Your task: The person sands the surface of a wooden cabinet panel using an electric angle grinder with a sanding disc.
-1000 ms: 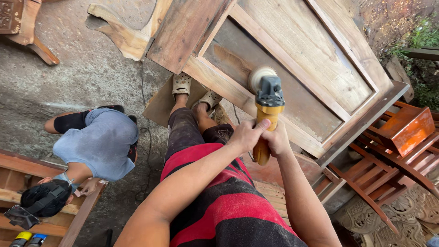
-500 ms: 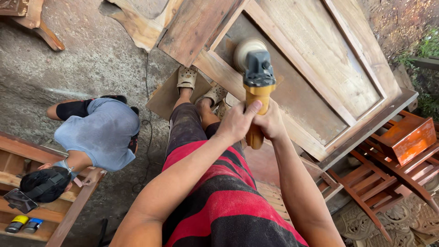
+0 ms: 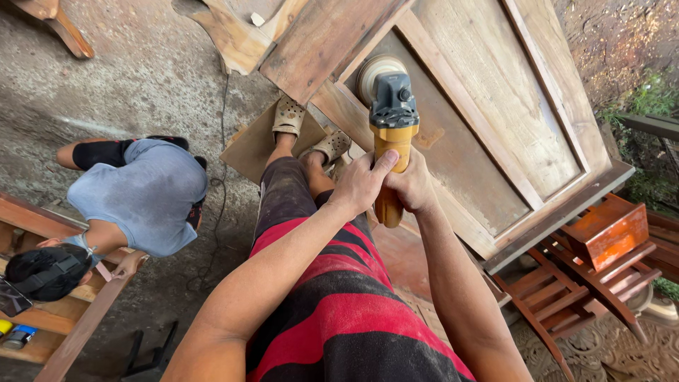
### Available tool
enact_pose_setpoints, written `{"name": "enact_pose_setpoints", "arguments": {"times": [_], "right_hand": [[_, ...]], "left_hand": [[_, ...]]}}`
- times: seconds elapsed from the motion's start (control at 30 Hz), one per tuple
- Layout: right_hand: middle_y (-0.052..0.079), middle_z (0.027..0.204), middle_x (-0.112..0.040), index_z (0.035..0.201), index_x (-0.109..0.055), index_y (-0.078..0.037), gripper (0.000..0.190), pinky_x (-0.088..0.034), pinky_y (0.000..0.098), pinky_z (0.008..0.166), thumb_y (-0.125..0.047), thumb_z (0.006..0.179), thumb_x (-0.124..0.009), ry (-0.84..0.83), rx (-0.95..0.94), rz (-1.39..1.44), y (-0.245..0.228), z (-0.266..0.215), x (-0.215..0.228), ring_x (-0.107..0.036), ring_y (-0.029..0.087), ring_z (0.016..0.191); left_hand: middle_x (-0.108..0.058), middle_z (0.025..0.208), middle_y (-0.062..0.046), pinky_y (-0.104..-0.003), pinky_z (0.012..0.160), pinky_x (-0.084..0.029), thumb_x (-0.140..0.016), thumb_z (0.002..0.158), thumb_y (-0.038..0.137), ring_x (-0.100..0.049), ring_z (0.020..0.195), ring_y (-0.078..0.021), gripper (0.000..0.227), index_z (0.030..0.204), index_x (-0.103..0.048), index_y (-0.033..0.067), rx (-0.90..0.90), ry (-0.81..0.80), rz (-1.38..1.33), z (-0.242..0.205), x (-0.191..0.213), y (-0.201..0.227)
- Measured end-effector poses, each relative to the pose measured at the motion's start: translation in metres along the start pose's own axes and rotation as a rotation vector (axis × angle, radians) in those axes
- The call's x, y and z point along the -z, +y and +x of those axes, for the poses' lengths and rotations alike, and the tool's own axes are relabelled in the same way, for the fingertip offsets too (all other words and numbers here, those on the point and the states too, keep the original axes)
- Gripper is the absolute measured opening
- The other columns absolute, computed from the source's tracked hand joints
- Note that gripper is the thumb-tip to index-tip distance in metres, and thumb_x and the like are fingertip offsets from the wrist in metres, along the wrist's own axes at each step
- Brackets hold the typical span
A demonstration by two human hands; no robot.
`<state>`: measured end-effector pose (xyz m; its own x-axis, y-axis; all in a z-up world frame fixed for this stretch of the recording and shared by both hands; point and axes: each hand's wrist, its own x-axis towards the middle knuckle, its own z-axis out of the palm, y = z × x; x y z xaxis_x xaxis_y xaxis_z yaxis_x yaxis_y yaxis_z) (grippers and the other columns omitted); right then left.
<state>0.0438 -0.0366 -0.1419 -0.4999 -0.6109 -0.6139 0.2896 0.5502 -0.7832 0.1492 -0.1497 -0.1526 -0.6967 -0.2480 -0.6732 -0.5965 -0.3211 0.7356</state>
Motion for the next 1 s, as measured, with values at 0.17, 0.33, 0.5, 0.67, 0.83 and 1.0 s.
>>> {"name": "enact_pose_setpoints", "arguments": {"times": [0.17, 0.33, 0.5, 0.67, 0.83, 1.0], "right_hand": [[0.005, 0.099, -0.067, 0.111, -0.061, -0.001, 0.043, -0.056, 0.0319, 0.078, -0.019, 0.075, -0.074, 0.008, -0.012, 0.012, 0.001, -0.007, 0.012, -0.063, 0.013, 0.088], [0.005, 0.098, -0.067, 0.110, -0.062, -0.001, 0.043, -0.056, 0.0325, 0.077, -0.020, 0.074, -0.074, 0.013, -0.025, 0.032, 0.002, -0.007, 0.008, -0.064, 0.014, 0.086], [0.005, 0.100, -0.067, 0.113, -0.061, -0.002, 0.043, -0.055, 0.0317, 0.080, -0.020, 0.077, -0.076, -0.007, 0.009, -0.013, -0.004, 0.000, -0.002, -0.062, 0.013, 0.088], [0.005, 0.097, -0.068, 0.112, -0.062, -0.001, 0.043, -0.056, 0.0325, 0.078, -0.020, 0.075, -0.076, 0.012, -0.026, -0.094, -0.004, -0.016, 0.011, -0.064, 0.014, 0.086], [0.006, 0.097, -0.070, 0.111, -0.063, -0.001, 0.044, -0.057, 0.0330, 0.077, -0.022, 0.075, -0.078, 0.072, -0.082, -0.123, 0.010, -0.042, 0.030, -0.066, 0.014, 0.086], [0.006, 0.095, -0.070, 0.111, -0.063, -0.002, 0.045, -0.057, 0.0338, 0.074, -0.021, 0.073, -0.078, 0.136, -0.124, -0.134, 0.038, -0.066, 0.050, -0.066, 0.015, 0.083]], "left_hand": [[-0.074, 0.102, -0.027, -0.048, 0.087, -0.054, -0.043, 0.095, 0.069, -0.071, 0.103, -0.0427, 0.075, 0.111, -0.072, 0.0017, 0.051, -0.006, 0.055, 0.006, -0.017, -0.002], [-0.073, 0.102, -0.027, -0.048, 0.087, -0.053, -0.043, 0.093, 0.070, -0.069, 0.103, -0.0439, 0.076, 0.113, -0.072, 0.0029, 0.041, -0.006, 0.060, 0.001, -0.015, -0.005], [-0.076, 0.101, -0.023, -0.044, 0.084, -0.054, -0.040, 0.093, 0.070, -0.073, 0.100, -0.0387, 0.076, 0.115, -0.071, 0.0040, -0.027, 0.040, -0.061, -0.001, -0.002, -0.004], [-0.076, 0.100, -0.022, -0.043, 0.084, -0.055, -0.042, 0.094, 0.069, -0.074, 0.098, -0.0362, 0.074, 0.114, -0.069, 0.0031, 0.032, -0.047, -0.083, -0.006, -0.022, -0.009], [-0.074, 0.102, -0.022, -0.044, 0.086, -0.054, -0.040, 0.095, 0.071, -0.072, 0.102, -0.0368, 0.078, 0.118, -0.067, 0.0022, -0.037, -0.089, -0.107, -0.014, -0.055, -0.022], [-0.075, 0.103, -0.024, -0.044, 0.087, -0.055, -0.041, 0.094, 0.072, -0.072, 0.103, -0.0385, 0.079, 0.116, -0.069, 0.0011, -0.018, -0.153, -0.042, -0.014, -0.086, -0.042]]}}
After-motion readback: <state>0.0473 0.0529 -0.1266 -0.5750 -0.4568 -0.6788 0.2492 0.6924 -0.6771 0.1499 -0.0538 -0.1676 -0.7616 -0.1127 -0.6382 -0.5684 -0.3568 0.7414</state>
